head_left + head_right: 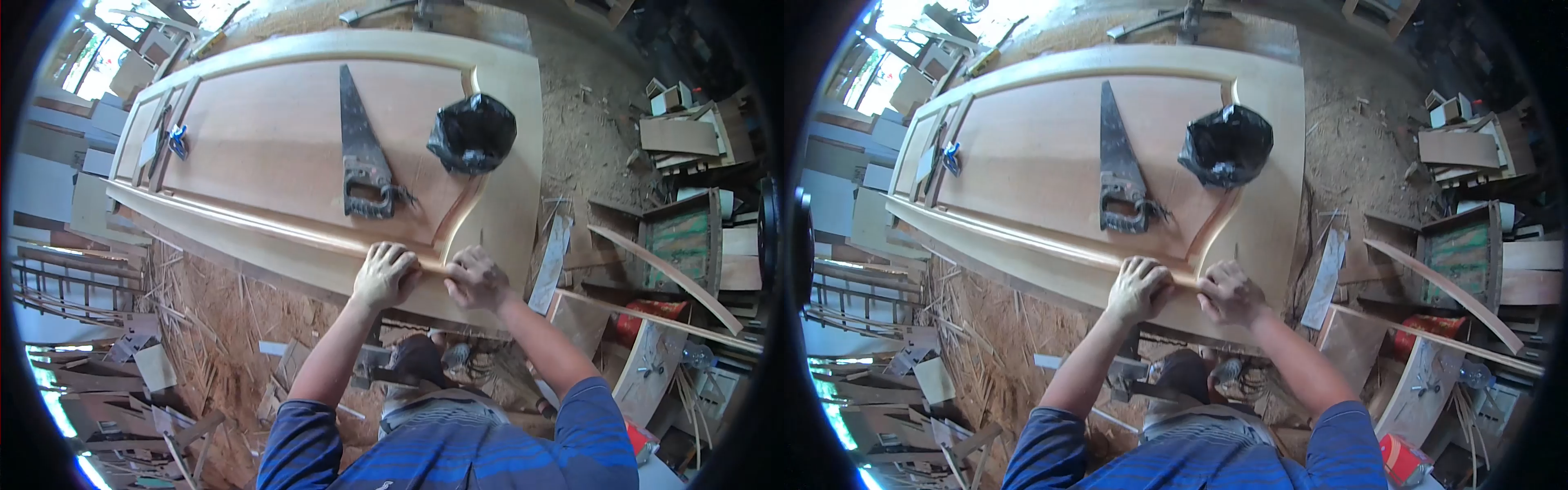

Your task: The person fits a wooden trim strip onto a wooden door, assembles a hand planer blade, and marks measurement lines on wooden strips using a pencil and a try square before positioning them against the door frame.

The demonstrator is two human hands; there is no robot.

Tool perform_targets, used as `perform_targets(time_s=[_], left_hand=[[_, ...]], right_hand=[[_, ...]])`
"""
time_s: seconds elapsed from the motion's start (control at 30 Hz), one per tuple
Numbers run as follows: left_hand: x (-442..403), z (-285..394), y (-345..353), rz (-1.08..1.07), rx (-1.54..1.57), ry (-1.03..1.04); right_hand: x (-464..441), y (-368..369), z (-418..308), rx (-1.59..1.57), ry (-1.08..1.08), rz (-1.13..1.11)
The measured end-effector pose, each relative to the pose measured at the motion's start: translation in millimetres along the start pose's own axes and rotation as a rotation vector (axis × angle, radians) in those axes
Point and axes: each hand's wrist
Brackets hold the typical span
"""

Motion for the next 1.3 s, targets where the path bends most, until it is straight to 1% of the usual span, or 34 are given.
perform_targets(time_s=[0.1,0.2,0.33,0.43,0.53,0.63,0.73,0.9,1.0,1.1,1.17,1.2,1.23,1.27,1.3], left_hand=[[1,0,-2,0.009,0.003,0.004],[1,1,-4,0.015,0.006,-0.006],[2,1,-6,0.006,0.004,-0.02],[7,1,-5,0.003,0.006,-0.018],[3,-4,-6,-0.008,-0.001,-0.011],[9,-5,-3,0.008,-0.002,-0.013],[12,-2,-8,0.006,-0.031,-0.016],[19,6,-2,0.018,-0.115,-0.03],[30,10,14,-0.043,-0.148,-0.142],[47,46,26,0.071,-0.424,-0.235],[56,78,25,0.065,-0.409,-0.422],[60,95,22,0.058,-0.398,-0.51],[67,109,18,0.121,-0.278,-0.561],[75,119,13,0.108,-0.295,-0.592],[83,128,8,0.096,-0.311,-0.621]], right_hand=[[-1,2,-7,-0.024,0.012,0.154],[-3,0,-4,0.024,-0.031,0.001],[-3,3,-7,0.029,0.009,0.032],[-3,2,-7,0.048,-0.017,-0.012],[-6,4,-10,0.02,0.012,0.019],[-4,6,-8,0.032,-0.026,-0.039],[-7,8,-14,0.038,0.009,-0.021],[-6,8,-11,0.048,-0.006,-0.039],[-6,8,-13,0.047,-0.055,-0.031],[-2,8,-8,0.036,-0.082,-0.021],[4,16,0,-0.01,-0.064,0.01],[4,16,3,-0.007,-0.07,-0.025],[6,16,5,0.0,-0.075,-0.06],[7,15,8,0.009,-0.08,-0.096],[6,18,10,-0.001,-0.067,-0.067]])
Point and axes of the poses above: each hand's wrist, its own x-axis away from the middle knuckle, its own y-axis out of the palm, z = x × y, and after that the axes turned 8 degrees about z, right-handed
